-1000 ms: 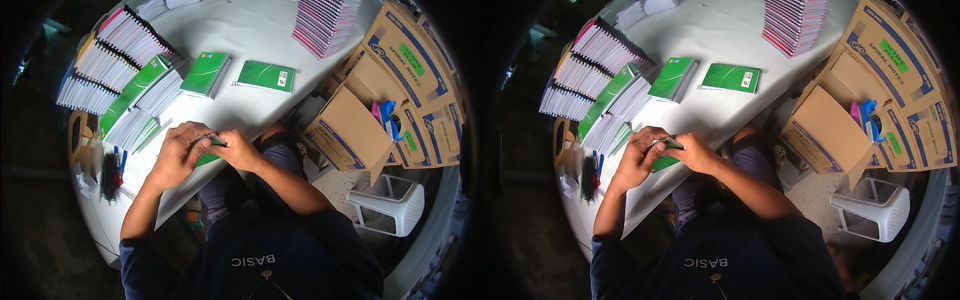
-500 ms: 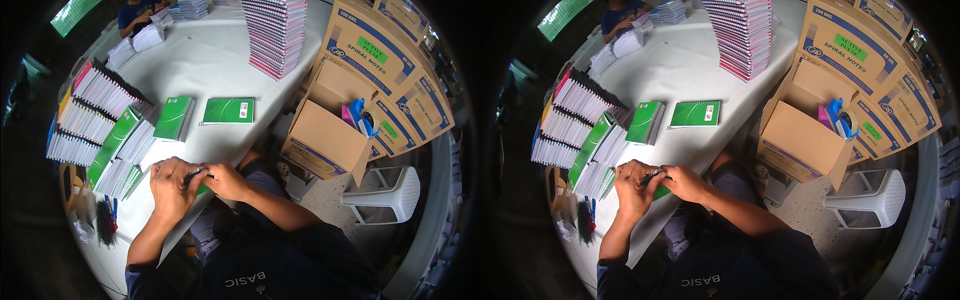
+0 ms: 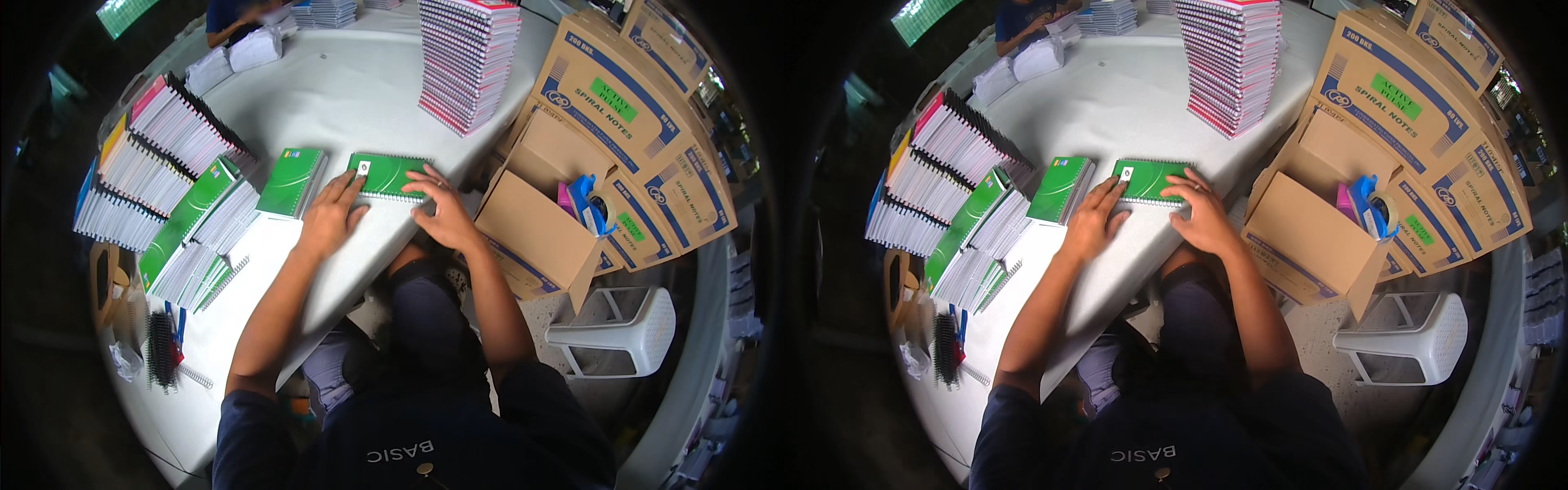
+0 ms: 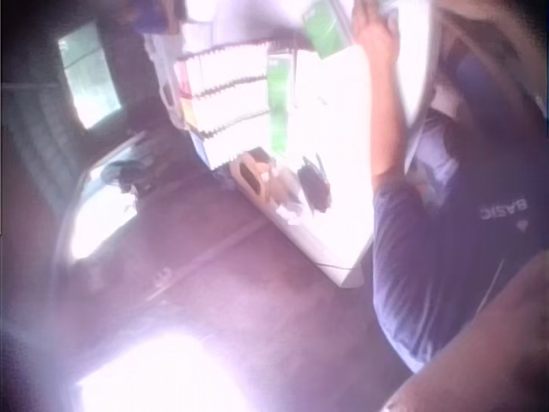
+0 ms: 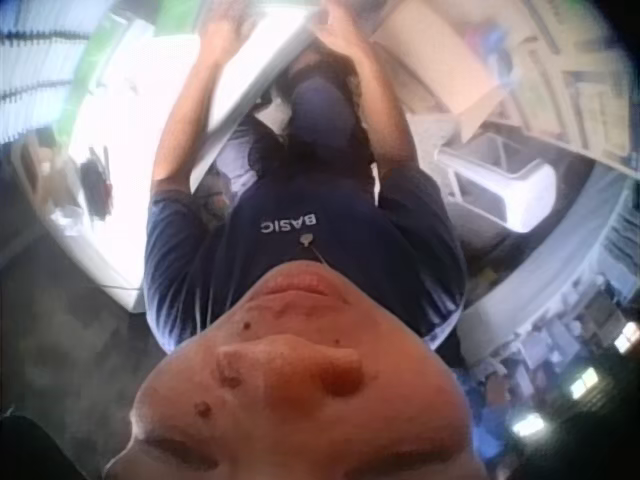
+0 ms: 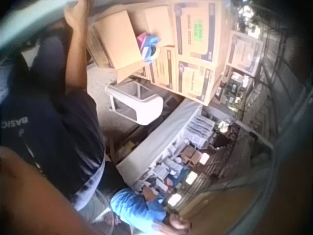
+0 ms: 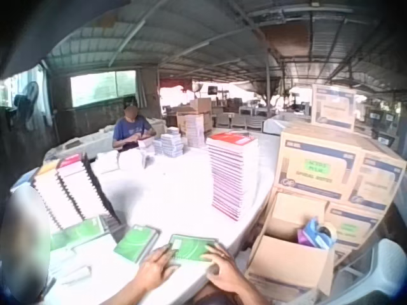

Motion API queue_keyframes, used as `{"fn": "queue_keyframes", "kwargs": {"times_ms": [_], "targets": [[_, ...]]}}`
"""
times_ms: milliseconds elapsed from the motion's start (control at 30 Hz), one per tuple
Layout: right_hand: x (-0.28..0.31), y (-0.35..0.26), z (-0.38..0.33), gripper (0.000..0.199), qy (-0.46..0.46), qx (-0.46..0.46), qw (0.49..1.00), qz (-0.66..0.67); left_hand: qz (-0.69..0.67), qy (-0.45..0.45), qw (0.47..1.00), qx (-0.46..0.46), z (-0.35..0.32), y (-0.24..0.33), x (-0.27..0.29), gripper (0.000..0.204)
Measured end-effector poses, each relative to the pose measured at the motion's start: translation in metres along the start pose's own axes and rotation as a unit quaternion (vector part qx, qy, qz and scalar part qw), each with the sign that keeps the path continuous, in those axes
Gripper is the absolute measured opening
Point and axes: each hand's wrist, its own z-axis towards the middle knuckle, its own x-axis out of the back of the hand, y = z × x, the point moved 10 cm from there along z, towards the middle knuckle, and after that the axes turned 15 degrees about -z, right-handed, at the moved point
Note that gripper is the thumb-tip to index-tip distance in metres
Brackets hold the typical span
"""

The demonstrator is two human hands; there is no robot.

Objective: The person manually threads a plastic spiral through the punched holes of small green notebooks and folds the end of the wire to secure the binding.

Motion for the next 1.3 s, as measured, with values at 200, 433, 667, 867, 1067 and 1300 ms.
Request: {"fn": "queue_keyframes", "kwargs": {"times_ms": [200,433,667,867,1067,1300], "targets": [[-0.017,0.027,-0.014,0.051,0.102,-0.036,0.988,-0.107,-0.057,0.034,0.990,0.127,-0.017,-0.042,-0.021,0.052],[-0.008,0.039,-0.007,0.049,0.110,-0.048,0.991,-0.051,-0.085,0.026,0.960,0.267,-0.023,-0.055,-0.023,0.040],[0.011,0.019,-0.013,0.060,0.176,-0.072,0.979,-0.068,0.214,0.105,0.968,0.079,-0.029,-0.035,0.027,0.050],[-0.005,-0.115,-0.045,0.072,0.126,0.139,0.977,0.106,0.011,0.084,0.921,0.379,-0.087,-0.035,0.085,0.029],[-0.026,-0.165,-0.046,0.034,0.190,0.111,0.935,0.278,-0.198,0.218,0.934,0.204,-0.121,0.048,0.122,0.025],[-0.114,-0.162,-0.034,0.016,-0.210,0.093,0.879,0.418,-0.400,0.202,0.791,0.418,-0.202,-0.042,0.087,0.036]]}}
